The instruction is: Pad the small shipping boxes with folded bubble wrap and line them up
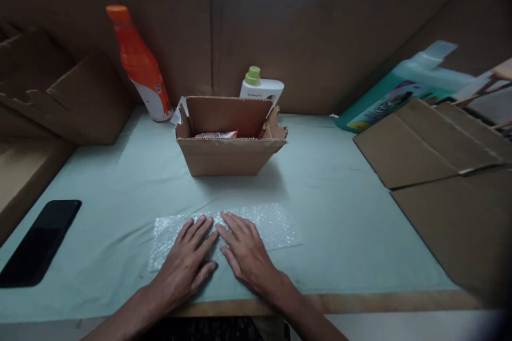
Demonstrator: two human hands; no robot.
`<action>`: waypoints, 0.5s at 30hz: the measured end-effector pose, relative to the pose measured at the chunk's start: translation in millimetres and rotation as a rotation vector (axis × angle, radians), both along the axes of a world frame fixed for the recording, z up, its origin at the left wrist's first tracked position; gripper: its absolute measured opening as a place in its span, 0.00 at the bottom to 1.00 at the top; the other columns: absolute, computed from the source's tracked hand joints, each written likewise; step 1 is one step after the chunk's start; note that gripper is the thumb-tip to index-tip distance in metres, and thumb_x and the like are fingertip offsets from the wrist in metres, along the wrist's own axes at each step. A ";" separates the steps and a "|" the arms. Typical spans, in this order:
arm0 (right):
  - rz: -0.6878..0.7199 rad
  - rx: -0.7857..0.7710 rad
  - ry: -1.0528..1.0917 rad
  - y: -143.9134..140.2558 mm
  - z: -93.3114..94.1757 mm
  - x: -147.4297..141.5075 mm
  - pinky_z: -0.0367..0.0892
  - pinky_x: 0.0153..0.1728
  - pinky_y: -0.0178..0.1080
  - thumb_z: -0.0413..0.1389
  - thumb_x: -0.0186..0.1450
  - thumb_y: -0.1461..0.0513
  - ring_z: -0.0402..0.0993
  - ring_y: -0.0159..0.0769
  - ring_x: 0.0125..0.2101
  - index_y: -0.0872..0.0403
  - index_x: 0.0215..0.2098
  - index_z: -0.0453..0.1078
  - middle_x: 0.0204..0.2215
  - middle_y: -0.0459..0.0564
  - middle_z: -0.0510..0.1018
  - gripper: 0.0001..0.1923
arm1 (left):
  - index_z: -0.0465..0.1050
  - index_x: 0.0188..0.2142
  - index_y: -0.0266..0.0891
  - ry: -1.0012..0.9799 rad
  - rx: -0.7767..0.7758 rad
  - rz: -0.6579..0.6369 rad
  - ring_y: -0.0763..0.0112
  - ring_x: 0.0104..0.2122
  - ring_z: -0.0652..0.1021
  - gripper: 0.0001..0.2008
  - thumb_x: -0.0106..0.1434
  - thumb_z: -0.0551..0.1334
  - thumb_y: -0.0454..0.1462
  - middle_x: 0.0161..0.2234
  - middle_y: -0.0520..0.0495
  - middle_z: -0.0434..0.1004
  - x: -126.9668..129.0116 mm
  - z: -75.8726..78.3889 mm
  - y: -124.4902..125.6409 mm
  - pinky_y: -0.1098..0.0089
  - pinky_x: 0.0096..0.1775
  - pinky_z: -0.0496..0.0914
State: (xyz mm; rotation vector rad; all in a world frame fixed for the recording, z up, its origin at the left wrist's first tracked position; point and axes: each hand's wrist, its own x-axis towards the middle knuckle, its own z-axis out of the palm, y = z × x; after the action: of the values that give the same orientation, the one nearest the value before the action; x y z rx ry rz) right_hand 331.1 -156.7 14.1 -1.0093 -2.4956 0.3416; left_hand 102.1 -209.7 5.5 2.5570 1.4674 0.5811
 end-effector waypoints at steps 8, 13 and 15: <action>-0.492 0.105 -0.183 14.3 -6.4 117.8 0.69 0.50 0.53 0.46 0.74 0.57 0.73 0.51 0.55 0.57 0.53 0.73 0.54 0.61 0.78 0.19 | 0.70 0.59 0.42 0.066 0.005 0.278 0.51 0.61 0.69 0.20 0.71 0.53 0.43 0.61 0.40 0.71 -72.1 -0.5 -25.8 0.51 0.56 0.68; -0.508 0.029 -0.195 44.3 -2.6 115.2 0.67 0.53 0.53 0.51 0.70 0.54 0.71 0.53 0.58 0.57 0.56 0.71 0.58 0.63 0.75 0.21 | 0.75 0.50 0.35 0.196 -0.074 0.640 0.47 0.44 0.75 0.24 0.67 0.55 0.50 0.44 0.35 0.77 -71.3 5.5 -28.1 0.50 0.44 0.70; -0.473 -0.016 -0.186 53.3 -2.9 98.5 0.67 0.52 0.54 0.54 0.68 0.54 0.70 0.54 0.58 0.56 0.50 0.73 0.58 0.64 0.75 0.18 | 0.77 0.44 0.36 0.201 -0.142 0.663 0.48 0.43 0.74 0.20 0.65 0.56 0.49 0.41 0.37 0.77 -62.4 6.1 -24.9 0.52 0.43 0.69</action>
State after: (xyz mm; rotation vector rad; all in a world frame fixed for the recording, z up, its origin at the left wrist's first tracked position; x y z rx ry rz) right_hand 429.6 -103.4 11.2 -1.6530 -2.3099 0.1243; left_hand 39.7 -234.6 11.6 2.0338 2.3469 0.2675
